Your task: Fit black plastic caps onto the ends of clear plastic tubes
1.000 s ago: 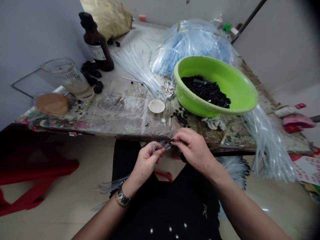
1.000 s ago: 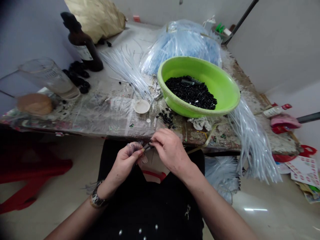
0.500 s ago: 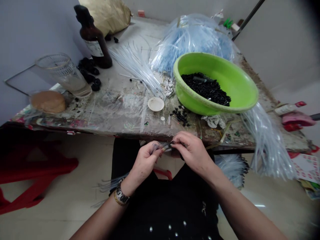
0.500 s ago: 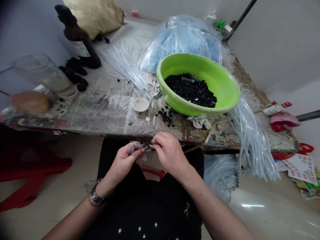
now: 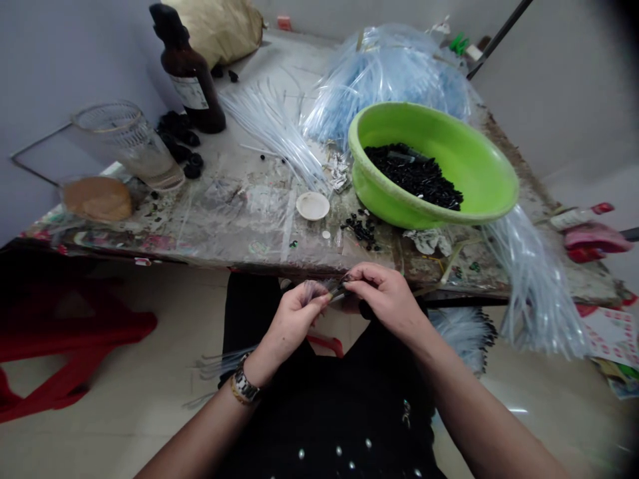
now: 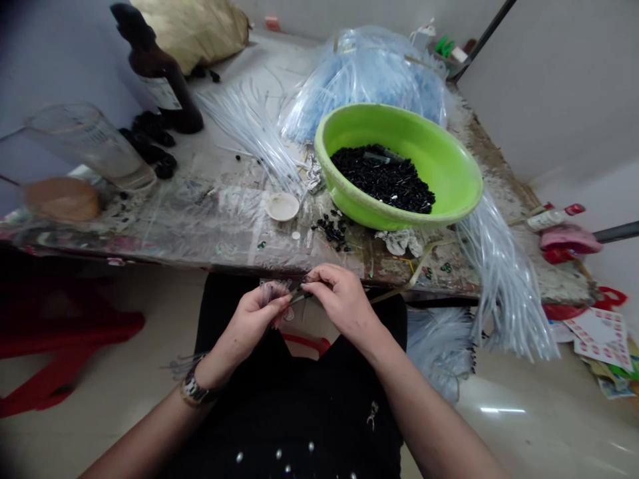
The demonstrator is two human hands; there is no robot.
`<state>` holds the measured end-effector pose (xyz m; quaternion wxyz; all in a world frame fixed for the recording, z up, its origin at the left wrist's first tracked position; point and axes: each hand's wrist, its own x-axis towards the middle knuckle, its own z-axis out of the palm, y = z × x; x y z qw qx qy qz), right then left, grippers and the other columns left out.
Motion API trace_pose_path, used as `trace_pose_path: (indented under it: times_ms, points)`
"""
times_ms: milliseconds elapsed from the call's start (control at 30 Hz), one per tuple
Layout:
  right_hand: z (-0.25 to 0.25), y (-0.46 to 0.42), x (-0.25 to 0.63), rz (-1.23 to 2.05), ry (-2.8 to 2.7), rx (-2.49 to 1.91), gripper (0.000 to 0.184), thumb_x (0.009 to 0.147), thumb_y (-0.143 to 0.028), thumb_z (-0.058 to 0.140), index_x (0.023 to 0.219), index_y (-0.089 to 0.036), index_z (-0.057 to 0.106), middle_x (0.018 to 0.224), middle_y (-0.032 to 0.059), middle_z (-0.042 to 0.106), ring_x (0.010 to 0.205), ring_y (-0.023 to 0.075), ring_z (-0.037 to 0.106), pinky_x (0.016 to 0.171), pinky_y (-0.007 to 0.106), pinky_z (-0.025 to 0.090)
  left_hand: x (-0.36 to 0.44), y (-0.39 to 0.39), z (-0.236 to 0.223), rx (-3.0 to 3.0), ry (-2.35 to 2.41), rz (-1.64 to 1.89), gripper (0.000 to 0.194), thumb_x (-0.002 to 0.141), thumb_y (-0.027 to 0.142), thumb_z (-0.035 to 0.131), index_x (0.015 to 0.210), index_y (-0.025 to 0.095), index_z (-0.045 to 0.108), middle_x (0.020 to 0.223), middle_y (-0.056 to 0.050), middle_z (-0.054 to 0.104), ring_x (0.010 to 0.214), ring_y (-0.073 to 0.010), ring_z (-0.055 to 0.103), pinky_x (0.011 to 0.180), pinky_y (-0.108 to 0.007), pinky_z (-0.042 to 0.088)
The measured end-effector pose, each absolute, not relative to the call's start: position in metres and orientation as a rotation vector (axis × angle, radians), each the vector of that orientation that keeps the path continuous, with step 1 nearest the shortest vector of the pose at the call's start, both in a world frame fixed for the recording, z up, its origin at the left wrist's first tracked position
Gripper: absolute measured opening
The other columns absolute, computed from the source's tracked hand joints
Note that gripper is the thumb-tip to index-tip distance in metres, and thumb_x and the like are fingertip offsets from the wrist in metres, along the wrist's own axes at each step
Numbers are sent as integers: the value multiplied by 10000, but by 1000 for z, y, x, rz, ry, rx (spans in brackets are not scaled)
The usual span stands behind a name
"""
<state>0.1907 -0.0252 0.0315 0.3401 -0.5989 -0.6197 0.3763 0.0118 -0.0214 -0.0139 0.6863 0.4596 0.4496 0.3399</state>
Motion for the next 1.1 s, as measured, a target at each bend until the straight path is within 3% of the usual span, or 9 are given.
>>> trace_pose_path:
  times_ms: [133,300,500,800,1100]
  points:
    - [33,-26,194,1138,-1513,-1576,149,843,-265,551,741,-199,638,653,1,632,629,171,604,573,265,438,12,-21,-9,992,1004,759,195,791,345,650,749,161,598,578,31,550,450,-76,428,464,-213,336]
    - [29,-29,194,1056,-1461,-1597,141,825,-263,579,912,-192,665,839,19,695,764,176,631,691,278,471,13,-21,-7,1009,1008,756,184,794,334,647,754,163,590,562,38,537,441,-74,417,453,-208,333]
    - [34,-30,198,1050,-1598,-1635,135,841,-254,573,745,-182,635,648,-20,590,617,135,544,586,242,413,13,-22,-10,1085,1001,733,173,825,330,615,804,158,616,587,24,556,461,-83,430,461,-214,344]
    - [38,-30,199,1096,-1666,-1601,134,850,-228,564,730,-182,602,677,-22,592,666,131,541,637,240,394,14,-24,-5,1104,1005,709,164,816,299,622,820,137,643,592,25,545,479,-81,403,468,-212,322]
    - [36,-34,195,1072,-1696,-1616,170,833,-210,542,665,-190,530,630,-33,525,622,122,488,617,243,365,14,-24,-14,1169,984,676,188,830,278,584,693,152,561,596,36,484,510,-81,379,488,-221,298]
